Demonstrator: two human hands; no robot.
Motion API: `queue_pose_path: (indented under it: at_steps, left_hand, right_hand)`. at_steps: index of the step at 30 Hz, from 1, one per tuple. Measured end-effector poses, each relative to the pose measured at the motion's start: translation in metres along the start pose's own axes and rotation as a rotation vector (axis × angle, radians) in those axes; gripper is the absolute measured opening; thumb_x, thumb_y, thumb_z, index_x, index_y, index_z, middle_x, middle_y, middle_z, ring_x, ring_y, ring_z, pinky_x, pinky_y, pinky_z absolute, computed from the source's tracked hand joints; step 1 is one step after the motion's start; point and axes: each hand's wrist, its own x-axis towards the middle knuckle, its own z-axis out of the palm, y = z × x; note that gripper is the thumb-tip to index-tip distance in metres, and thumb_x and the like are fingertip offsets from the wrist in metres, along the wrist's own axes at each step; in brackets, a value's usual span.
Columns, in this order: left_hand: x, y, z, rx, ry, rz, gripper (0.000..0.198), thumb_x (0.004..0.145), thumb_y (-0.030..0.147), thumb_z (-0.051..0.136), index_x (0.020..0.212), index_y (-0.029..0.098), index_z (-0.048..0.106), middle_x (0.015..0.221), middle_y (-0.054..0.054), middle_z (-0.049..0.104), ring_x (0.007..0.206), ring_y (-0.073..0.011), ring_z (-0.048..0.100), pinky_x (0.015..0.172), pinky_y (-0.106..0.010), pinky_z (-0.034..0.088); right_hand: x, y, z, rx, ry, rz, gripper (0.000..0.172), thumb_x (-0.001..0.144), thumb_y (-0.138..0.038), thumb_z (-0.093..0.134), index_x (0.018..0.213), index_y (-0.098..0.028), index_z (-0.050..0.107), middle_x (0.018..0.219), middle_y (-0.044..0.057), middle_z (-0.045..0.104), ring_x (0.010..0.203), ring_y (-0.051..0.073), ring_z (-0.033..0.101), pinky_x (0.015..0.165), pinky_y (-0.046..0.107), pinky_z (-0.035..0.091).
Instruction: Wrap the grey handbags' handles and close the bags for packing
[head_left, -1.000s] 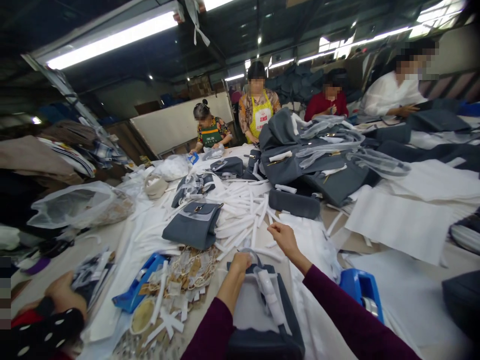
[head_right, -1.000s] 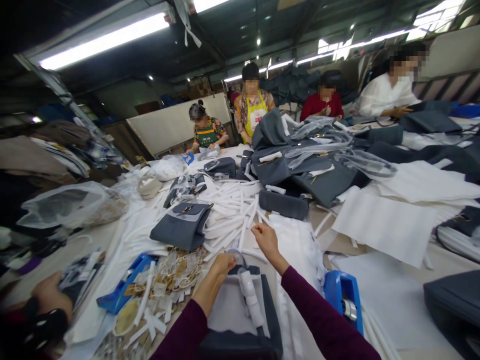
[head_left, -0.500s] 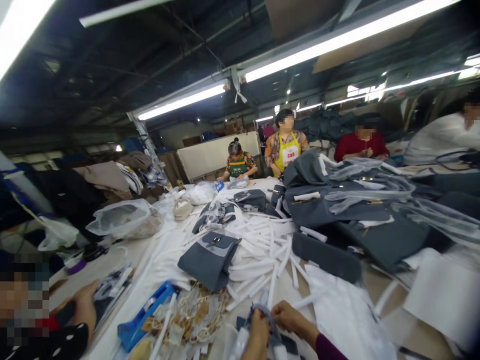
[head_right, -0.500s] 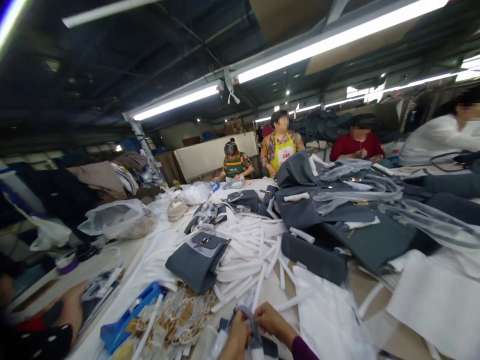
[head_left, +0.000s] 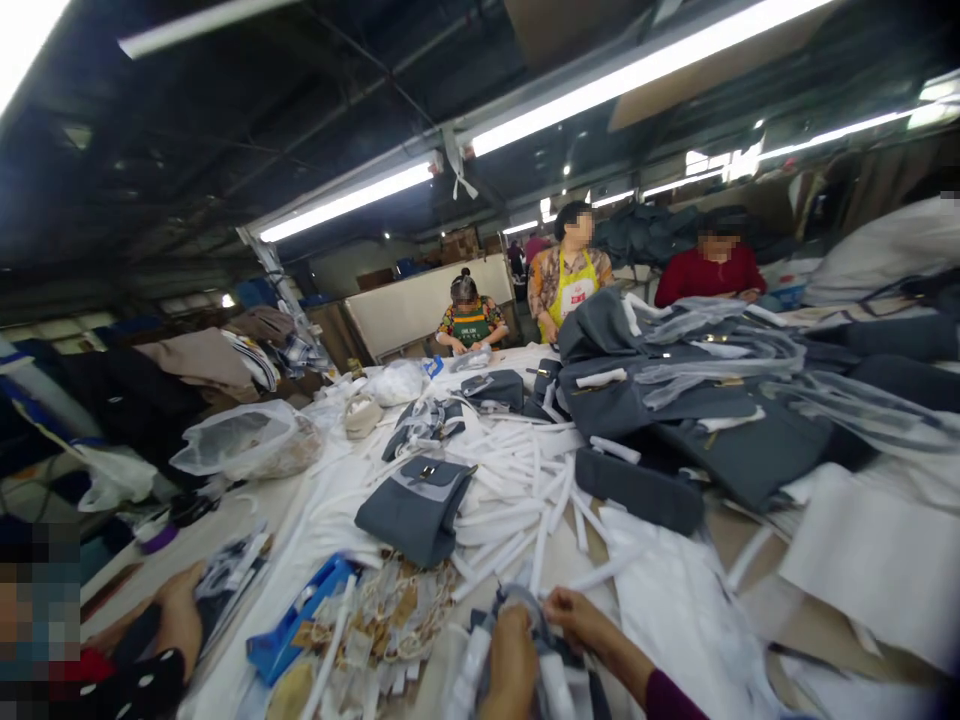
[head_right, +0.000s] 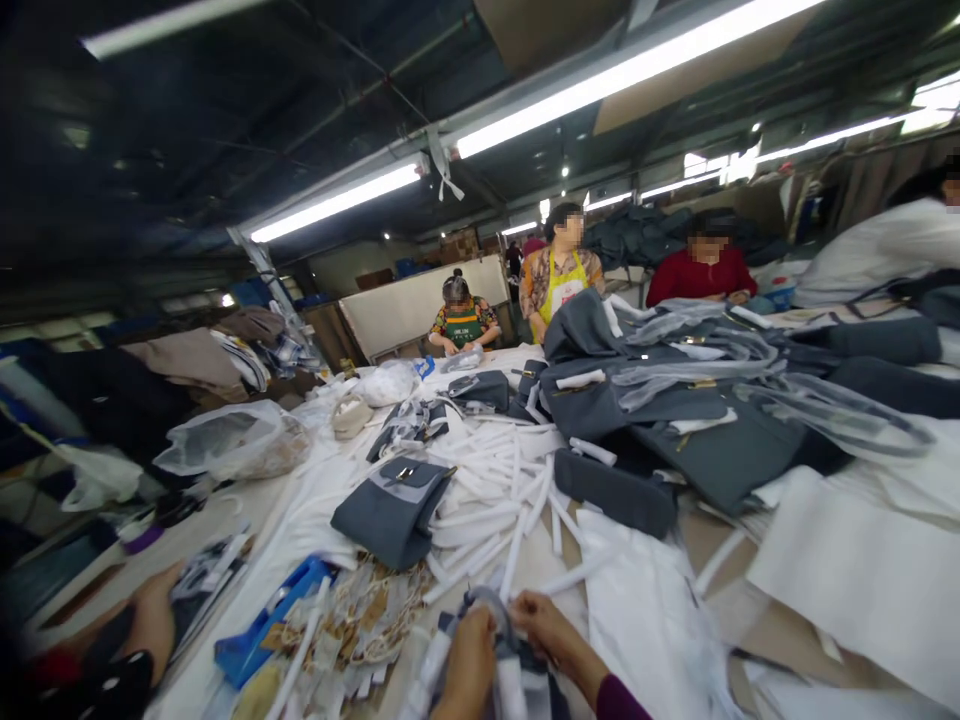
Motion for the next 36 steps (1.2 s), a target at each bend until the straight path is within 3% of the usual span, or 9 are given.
queue_pose_path:
  at_steps: [3,7,11,14,18,22,27,32,36]
  left_hand:
    - [-0.008,-0.004,0.004,-0.023,0.002,0.033,0.011,0.065,0.013,0.052,0.066,0.021,0.059,0.078,-0.007,0.059,0.088,-0.0276,0.054,0.09,-0.043,0.038]
    - [-0.005,-0.011,0.004,-0.144,-0.073,0.033,0.016,0.066,0.017,0.054,0.078,0.02,0.064,0.082,-0.004,0.062,0.086,-0.0232,0.058,0.088,-0.038,0.042]
    - [0.0,-0.014,0.004,-0.314,-0.121,0.005,0.018,0.072,0.027,0.054,0.085,0.017,0.062,0.071,-0.003,0.063,0.072,-0.0203,0.061,0.079,-0.036,0.046]
    - [0.0,-0.011,0.004,-0.422,-0.113,-0.012,0.023,0.076,0.033,0.055,0.09,0.016,0.062,0.07,-0.003,0.065,0.073,-0.0194,0.063,0.081,-0.035,0.045]
    - [-0.002,-0.008,0.006,-0.529,-0.11,-0.043,0.028,0.075,0.036,0.06,0.095,0.016,0.062,0.072,-0.003,0.067,0.075,-0.0184,0.064,0.084,-0.033,0.045]
    - [-0.002,-0.007,0.006,-0.601,-0.085,-0.072,0.032,0.072,0.036,0.064,0.096,0.016,0.061,0.081,-0.004,0.068,0.067,-0.0145,0.062,0.076,-0.03,0.046]
    - [-0.002,-0.009,0.007,-0.733,-0.021,-0.141,0.041,0.068,0.033,0.068,0.104,0.015,0.058,0.099,-0.009,0.069,0.06,-0.0093,0.058,0.069,-0.026,0.045]
    - [-0.004,-0.01,0.009,-0.829,0.022,-0.208,0.049,0.066,0.034,0.071,0.109,0.015,0.057,0.104,-0.011,0.068,0.066,-0.0132,0.065,0.077,-0.031,0.047]
    - [-0.006,-0.004,0.006,-0.85,0.035,-0.244,0.05,0.064,0.031,0.071,0.109,0.016,0.057,0.113,-0.013,0.064,0.081,-0.0199,0.069,0.084,-0.034,0.047]
  right_hand:
    - [-0.016,-0.011,-0.006,0.353,-0.135,0.038,0.031,0.063,-0.041,0.074,0.072,-0.015,0.06,0.054,-0.005,0.049,0.043,0.006,0.04,0.04,0.02,0.029]
    - [-0.019,-0.008,-0.018,0.554,-0.125,0.082,0.027,0.065,-0.033,0.074,0.082,-0.013,0.066,0.078,0.003,0.065,0.065,0.01,0.059,0.065,0.022,0.048]
    - [-0.021,0.002,-0.021,0.637,-0.16,0.063,0.04,0.055,-0.012,0.074,0.094,-0.012,0.068,0.1,0.008,0.069,0.093,0.016,0.064,0.089,0.026,0.046]
    - [-0.023,0.008,-0.019,0.663,-0.206,0.013,0.049,0.051,-0.005,0.071,0.099,-0.013,0.068,0.105,0.008,0.069,0.098,0.016,0.064,0.091,0.025,0.045]
    - [-0.02,0.012,-0.015,0.669,-0.18,-0.02,0.04,0.057,-0.011,0.074,0.096,-0.014,0.068,0.1,0.007,0.07,0.096,0.016,0.065,0.088,0.024,0.048]
    - [-0.016,0.01,-0.011,0.575,-0.098,-0.019,0.026,0.068,-0.03,0.075,0.087,-0.015,0.066,0.081,0.004,0.068,0.067,0.011,0.063,0.065,0.021,0.05]
    - [-0.015,0.005,-0.005,0.423,-0.064,-0.065,0.03,0.068,-0.037,0.076,0.082,-0.014,0.062,0.064,-0.002,0.06,0.044,0.005,0.046,0.043,0.018,0.035]
    - [-0.011,0.004,0.001,-0.23,0.08,-0.269,0.024,0.08,-0.039,0.06,0.083,-0.015,0.061,0.058,-0.005,0.048,0.048,0.008,0.04,0.048,0.021,0.031]
    - [-0.011,0.003,0.003,-0.464,0.14,-0.329,0.013,0.074,-0.027,0.065,0.071,-0.016,0.06,0.073,0.0,0.052,0.072,0.014,0.048,0.066,0.024,0.035]
